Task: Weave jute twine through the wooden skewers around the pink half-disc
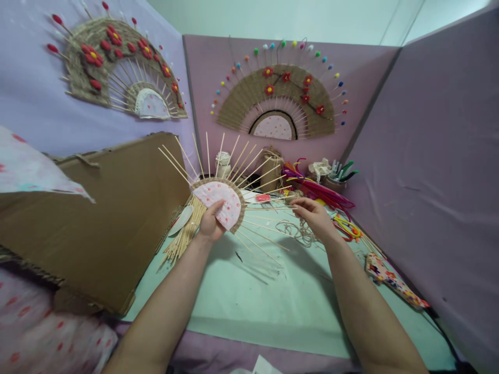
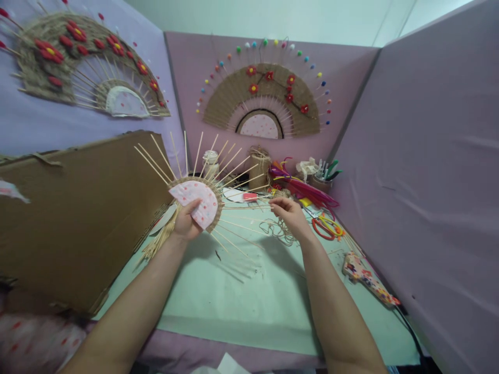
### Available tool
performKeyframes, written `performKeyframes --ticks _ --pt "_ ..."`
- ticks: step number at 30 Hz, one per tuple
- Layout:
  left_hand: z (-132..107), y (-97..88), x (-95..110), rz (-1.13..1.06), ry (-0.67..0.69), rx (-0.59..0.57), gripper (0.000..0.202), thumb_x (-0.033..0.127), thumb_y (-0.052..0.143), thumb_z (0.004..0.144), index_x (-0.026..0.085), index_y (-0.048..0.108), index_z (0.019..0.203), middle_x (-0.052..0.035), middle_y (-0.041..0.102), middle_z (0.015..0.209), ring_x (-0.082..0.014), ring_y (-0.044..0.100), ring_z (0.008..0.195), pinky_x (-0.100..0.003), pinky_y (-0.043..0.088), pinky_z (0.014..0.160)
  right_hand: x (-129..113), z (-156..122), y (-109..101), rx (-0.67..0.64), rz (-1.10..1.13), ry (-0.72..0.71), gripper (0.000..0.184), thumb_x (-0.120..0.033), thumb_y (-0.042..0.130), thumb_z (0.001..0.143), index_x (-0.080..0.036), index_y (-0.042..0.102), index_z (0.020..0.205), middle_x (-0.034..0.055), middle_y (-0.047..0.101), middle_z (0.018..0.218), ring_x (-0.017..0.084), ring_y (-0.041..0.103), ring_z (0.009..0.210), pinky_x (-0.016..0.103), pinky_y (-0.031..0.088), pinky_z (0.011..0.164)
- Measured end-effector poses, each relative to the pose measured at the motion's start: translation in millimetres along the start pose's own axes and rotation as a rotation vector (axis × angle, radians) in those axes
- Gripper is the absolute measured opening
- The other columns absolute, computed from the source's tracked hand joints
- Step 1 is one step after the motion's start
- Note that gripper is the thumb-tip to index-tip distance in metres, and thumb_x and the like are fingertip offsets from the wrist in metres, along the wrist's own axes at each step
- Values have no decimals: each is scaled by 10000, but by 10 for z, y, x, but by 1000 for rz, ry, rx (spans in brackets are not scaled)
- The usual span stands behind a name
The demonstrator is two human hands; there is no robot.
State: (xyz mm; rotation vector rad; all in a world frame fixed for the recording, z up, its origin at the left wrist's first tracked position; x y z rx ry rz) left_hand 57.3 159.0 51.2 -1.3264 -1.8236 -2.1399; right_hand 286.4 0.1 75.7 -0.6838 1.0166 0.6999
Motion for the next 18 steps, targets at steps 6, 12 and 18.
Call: performKeyframes --ticks 6,12,18 --pt "8 -20 11 11 21 27 248 96 559 731 151 629 962 -43 719 825 -203 647 945 -359 457 939 -217 -31 -57 107 55 -97 239 -335 618 738 -188 603 926 -16 535 691 91 452 574 229 362 523" --pt "29 -45 41 -49 52 48 315 91 556 739 170 618 1038 -29 720 849 -185 662 893 -338 469 920 -296 -65 -69 119 24 -136 222 -304 630 728 -191 590 915 -14 554 710 96 471 599 227 382 551" --pt "-22 8 71 -83 58 42 339 102 540 761 158 606 1088 -33 720 841 -172 669 854 -332 473 903 30 -59 173 -188 -34 77 241 -338 625 720 -167 626 890 0 587 707 103 501 624 225 394 583"
Point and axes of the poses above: each hand's wrist, its own z-axis towards the middle knuckle, its own y-axis out of the palm, x = y × z, the point moved 9 cm from there along z, towards the middle knuckle
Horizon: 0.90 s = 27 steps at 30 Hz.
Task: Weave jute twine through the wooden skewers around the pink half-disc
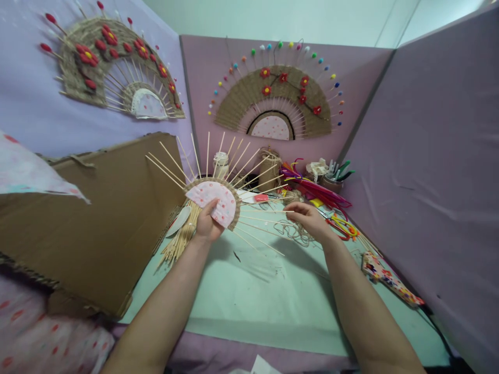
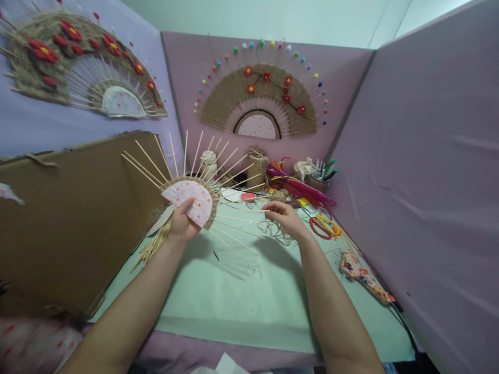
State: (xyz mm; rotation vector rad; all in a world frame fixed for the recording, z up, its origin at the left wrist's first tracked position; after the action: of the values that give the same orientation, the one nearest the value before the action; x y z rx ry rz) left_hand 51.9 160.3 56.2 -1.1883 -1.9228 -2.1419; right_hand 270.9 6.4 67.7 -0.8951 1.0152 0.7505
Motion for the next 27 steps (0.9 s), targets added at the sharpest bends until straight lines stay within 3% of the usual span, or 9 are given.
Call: performKeyframes --ticks 3,7,10,13,17,23,27 --pt "-33 33 0 -28 -7 -16 342 98 537 761 157 606 1091 -34 720 849 -164 672 826 -331 472 901 106 -34 321 -235 -94 92 271 -364 603 730 -148 661 884 23 613 730 116 520 643 223 400 587" --pt "-50 77 -45 -61 -42 -80 328 122 525 778 161 605 1093 -46 717 888 -172 666 861 -348 461 917 101 -166 885 -504 -197 75 239 -345 574 746 -158 692 837 18 633 734 125 544 677 210 414 608" --pt "-77 116 -143 -66 -105 -136 321 170 497 807 143 590 1113 -73 706 949 -196 643 945 -384 441 940 66 -313 1300 -639 -206 37 235 -323 549 766 -167 699 859 9 650 745 123 560 677 203 418 613" --pt "-156 176 -297 -49 -209 -184 324 233 456 838 110 581 1110 -106 697 967 -240 627 980 -461 425 944 -21 -434 1569 -679 -191 -60 225 -268 526 783 -175 702 890 8 669 784 117 575 682 195 420 624" --pt "-266 254 -445 -23 -293 -222 336 284 416 867 107 576 1103 -120 694 964 -266 635 948 -539 409 928 -80 -483 1648 -660 -213 -121 234 -205 508 775 -185 705 901 2 671 755 111 577 655 187 418 609" --pt "-244 227 -446 -35 -265 -196 346 293 432 873 105 562 1133 -108 692 989 -218 632 962 -443 402 972 -156 -465 1528 -686 -237 -103 266 -212 499 777 -180 703 944 7 684 824 130 592 716 197 426 650" --pt "-232 249 -444 -44 -287 -253 359 322 421 877 113 562 1134 -113 689 997 -238 633 955 -489 414 948 -168 -455 1489 -690 -259 -109 282 -193 489 767 -187 708 944 0 679 808 128 586 718 197 423 668"
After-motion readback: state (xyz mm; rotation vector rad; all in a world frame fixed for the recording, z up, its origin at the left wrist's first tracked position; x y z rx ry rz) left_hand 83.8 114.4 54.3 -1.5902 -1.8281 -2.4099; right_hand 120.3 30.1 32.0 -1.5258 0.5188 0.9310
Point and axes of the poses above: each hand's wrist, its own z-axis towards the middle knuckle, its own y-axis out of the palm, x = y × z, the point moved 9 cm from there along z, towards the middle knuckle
